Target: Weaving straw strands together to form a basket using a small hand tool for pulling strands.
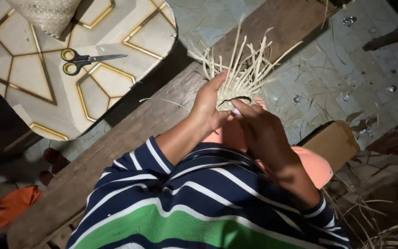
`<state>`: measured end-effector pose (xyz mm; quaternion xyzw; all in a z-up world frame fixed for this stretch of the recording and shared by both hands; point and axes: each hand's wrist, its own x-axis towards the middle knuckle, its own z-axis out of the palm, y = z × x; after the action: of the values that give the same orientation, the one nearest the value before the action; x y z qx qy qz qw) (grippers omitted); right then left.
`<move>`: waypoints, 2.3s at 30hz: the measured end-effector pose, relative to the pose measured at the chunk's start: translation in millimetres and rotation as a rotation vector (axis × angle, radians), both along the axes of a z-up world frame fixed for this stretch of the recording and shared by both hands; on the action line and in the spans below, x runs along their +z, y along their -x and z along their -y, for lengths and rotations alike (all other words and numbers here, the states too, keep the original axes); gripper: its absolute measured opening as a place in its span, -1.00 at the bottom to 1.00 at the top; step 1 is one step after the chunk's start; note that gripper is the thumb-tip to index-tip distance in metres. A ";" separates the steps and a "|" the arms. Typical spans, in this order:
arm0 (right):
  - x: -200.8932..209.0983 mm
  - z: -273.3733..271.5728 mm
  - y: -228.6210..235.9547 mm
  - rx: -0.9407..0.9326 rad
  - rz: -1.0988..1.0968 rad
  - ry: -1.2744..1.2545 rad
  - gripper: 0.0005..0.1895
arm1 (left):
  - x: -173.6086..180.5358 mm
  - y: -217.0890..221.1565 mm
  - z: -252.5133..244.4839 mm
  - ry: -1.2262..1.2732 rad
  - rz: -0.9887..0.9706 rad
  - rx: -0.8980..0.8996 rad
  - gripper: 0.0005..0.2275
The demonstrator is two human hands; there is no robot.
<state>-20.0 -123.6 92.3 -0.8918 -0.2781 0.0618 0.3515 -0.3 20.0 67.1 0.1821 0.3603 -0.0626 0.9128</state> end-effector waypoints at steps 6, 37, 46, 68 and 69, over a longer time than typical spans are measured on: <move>-7.2 5.6 -12.8 -0.106 0.056 0.141 -0.66 | 18.1 -8.1 -38.0 -0.316 0.249 -0.459 -0.21; 12.5 -8.5 6.4 -0.126 0.126 0.141 -0.69 | -2.9 22.4 -27.6 -2.070 1.115 0.111 -0.78; 3.0 -10.2 14.6 -0.164 0.435 -0.124 -0.66 | 1.6 21.6 -17.0 -1.715 1.112 0.185 -0.88; 37.1 -29.7 10.5 -0.339 -0.296 0.154 -0.54 | -2.2 22.6 -1.2 -1.354 1.130 0.169 -0.91; 39.9 -30.0 10.1 -0.340 -0.297 0.154 -0.54 | -3.0 21.7 -2.5 -1.353 1.130 0.168 -0.91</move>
<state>-30.1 -93.5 132.2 -0.9311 -0.0635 0.1534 0.3247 -22.0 22.5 64.1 0.6595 -0.1723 0.3304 0.6528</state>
